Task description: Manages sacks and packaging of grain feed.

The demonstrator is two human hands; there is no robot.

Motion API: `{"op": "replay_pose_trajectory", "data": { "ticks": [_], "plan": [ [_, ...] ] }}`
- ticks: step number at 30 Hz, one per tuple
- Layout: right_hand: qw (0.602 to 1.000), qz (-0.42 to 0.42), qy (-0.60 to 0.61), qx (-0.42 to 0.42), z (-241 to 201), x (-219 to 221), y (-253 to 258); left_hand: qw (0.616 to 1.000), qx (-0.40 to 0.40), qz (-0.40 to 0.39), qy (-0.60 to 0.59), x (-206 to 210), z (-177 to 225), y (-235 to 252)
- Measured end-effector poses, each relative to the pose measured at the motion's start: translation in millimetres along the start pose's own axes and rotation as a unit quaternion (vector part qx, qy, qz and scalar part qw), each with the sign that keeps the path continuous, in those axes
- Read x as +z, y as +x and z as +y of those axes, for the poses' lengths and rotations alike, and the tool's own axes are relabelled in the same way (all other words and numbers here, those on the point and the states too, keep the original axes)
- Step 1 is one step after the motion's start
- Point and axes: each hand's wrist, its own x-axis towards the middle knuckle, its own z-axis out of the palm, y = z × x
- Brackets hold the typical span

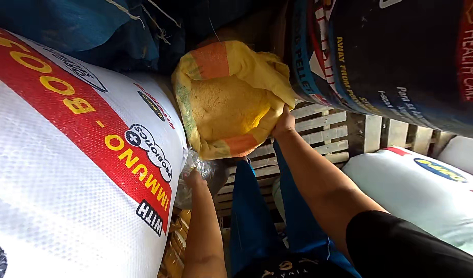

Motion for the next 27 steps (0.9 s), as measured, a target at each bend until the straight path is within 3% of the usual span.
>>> {"op": "replay_pose_trajectory", "data": {
  "ticks": [3,5,7,9,13,16,19,22,23,25,27],
  "plan": [
    [0.996,-0.067,0.048,0.023,9.2,-20.6,17.1,0.995,0.086,-0.014,0.046,16.0,30.2,-44.7],
    [0.993,-0.092,0.076,0.022,8.0,-21.7,20.0,0.960,0.254,-0.088,0.074,29.2,43.0,-76.9],
    [0.993,-0.088,0.076,0.001,5.8,-16.4,16.9,0.859,0.461,-0.176,0.132,51.7,51.2,-92.0],
    [0.992,-0.112,0.047,-0.033,3.3,-12.5,12.0,0.740,0.616,-0.193,0.189,92.0,66.2,-99.3],
    [0.989,-0.131,-0.032,-0.058,-0.8,-18.4,18.1,0.592,0.746,-0.164,0.257,178.0,112.5,-121.7],
    [0.979,-0.163,-0.116,-0.034,-23.0,-17.9,14.6,0.461,0.794,-0.192,0.347,222.6,153.9,-129.7],
    [0.956,-0.245,-0.163,-0.002,-46.1,-19.2,17.2,0.395,0.812,-0.243,0.355,256.9,204.4,-127.3],
    [0.949,-0.294,-0.108,0.032,-49.0,-24.0,39.7,0.339,0.718,-0.334,0.508,278.8,260.4,-132.7],
    [0.954,-0.281,-0.098,0.031,-46.2,-24.4,48.3,0.334,0.662,-0.380,0.554,286.5,277.2,-135.9],
    [0.966,-0.172,-0.193,-0.017,-45.6,-17.3,52.6,0.367,0.567,-0.423,0.604,301.1,296.1,-142.5],
    [0.926,-0.015,-0.368,-0.078,-47.8,-1.4,41.4,0.401,0.527,-0.397,0.635,312.3,314.8,-148.8]
  ]
}}
